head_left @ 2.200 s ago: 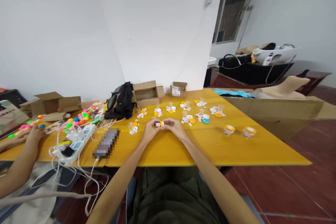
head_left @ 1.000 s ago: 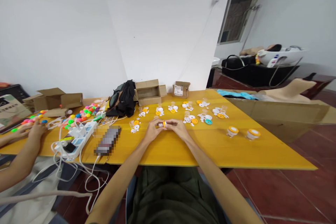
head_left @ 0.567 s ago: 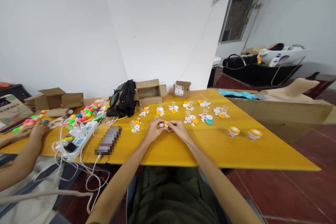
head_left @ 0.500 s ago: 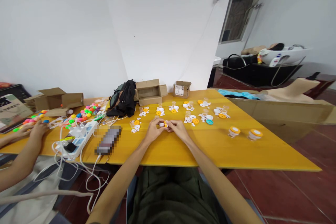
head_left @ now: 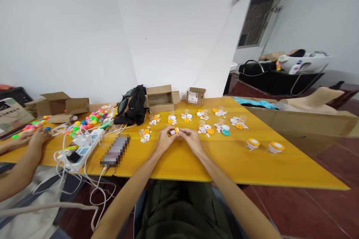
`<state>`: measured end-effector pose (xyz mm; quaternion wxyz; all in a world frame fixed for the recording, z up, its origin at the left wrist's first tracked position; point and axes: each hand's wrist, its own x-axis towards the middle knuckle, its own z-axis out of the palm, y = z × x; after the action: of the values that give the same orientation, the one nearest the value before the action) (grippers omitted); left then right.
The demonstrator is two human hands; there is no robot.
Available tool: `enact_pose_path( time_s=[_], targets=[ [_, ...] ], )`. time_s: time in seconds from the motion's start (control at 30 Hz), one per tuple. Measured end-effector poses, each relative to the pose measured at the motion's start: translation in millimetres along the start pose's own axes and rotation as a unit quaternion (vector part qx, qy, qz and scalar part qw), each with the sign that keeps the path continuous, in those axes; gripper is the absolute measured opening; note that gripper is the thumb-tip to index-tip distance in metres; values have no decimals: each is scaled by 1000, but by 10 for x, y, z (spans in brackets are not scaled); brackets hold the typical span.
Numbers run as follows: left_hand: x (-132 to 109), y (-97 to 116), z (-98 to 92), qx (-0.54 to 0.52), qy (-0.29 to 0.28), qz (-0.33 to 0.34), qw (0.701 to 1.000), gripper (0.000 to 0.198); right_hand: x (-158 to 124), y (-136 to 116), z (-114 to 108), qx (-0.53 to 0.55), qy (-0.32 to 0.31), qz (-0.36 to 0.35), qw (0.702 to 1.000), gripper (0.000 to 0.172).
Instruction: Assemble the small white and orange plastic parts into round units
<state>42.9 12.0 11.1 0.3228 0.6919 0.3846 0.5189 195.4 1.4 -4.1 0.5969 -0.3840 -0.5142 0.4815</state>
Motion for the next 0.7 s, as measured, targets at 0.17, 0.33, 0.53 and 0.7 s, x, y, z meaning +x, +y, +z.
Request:
enact_pose_path(
  time_s=[0.17, 0.33, 0.53, 0.7],
  targets=[
    [-7, 40, 26, -1, 14, 4, 1000, 15, -14, 36, 52, 22, 29, 9, 999, 33],
    [-21, 87, 36, 12, 29, 15, 999, 13, -31, 34, 85, 52, 52, 13, 997, 39],
    [-34, 71, 30, 41, 37, 48, 997, 9, -50, -16, 102, 41, 42, 17, 998, 46],
    [-50, 58, 27, 64, 31, 83, 994, 7, -65, -41, 99, 50, 52, 30, 997, 50]
  ],
)
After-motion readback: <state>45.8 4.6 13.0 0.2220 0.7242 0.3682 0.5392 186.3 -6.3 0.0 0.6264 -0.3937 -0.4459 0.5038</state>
